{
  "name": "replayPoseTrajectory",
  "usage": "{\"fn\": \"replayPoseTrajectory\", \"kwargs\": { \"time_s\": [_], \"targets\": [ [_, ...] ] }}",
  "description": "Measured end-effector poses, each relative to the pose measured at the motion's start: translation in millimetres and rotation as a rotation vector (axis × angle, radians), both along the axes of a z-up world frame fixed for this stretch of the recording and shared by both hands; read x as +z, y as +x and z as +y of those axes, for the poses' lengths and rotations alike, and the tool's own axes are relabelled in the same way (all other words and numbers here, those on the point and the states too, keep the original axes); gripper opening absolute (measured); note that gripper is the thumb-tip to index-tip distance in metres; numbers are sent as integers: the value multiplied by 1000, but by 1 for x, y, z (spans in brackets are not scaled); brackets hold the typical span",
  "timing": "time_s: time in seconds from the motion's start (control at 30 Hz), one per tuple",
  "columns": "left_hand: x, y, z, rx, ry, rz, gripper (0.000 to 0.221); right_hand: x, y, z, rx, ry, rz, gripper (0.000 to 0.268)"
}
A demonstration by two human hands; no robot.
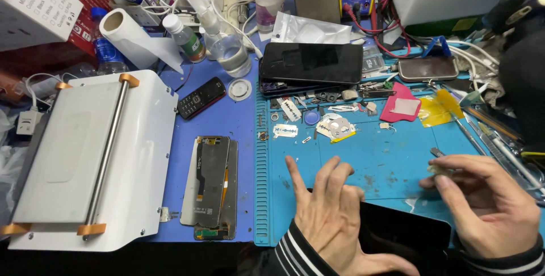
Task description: Cleaning adhesive residue from a smartphone screen using manual tools and cleaning materials.
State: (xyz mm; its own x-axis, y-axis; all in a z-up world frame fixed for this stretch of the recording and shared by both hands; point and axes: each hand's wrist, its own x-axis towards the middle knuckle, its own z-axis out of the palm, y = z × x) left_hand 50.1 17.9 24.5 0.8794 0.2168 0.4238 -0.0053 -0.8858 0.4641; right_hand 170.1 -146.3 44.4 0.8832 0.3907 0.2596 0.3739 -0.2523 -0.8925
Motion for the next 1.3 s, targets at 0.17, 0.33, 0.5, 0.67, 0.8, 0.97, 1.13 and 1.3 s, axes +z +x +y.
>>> {"fn": "replayPoseTrajectory", "kwargs": {
  "time_s": [0.17, 0.33, 0.5, 0.67, 0.8, 0.97, 1.13, 1.3],
  "targets": [
    [5, -1, 3, -110, -46, 45, 50, -6, 0, -8, 128, 11, -56, 23],
    [19, -2, -3, -310, 31, -36, 105, -5, 0, -7, 106, -13, -48, 22],
    [13, 7, -13, -386, 281, -409, 16, -7, -2, -5, -8, 27, 15, 20],
    [8, -1, -5, -461, 261, -479, 12, -2, 0, -3, 6, -46, -23, 23],
    [31, -14, 15, -372, 260, -454, 11, -8, 1, -5, 33, -33, -9, 24],
    [38, -28, 20, -248, 220, -357, 22, -2, 1, -2, 41, -80, -20, 25],
    [31, -38, 9, -183, -24, -218, 21, -2, 1, -3, 60, -83, -59, 25],
    [40, -46, 13, -363, -619, -138, 62, -1, 2, -4, 69, -126, -85, 25]
  ]
}}
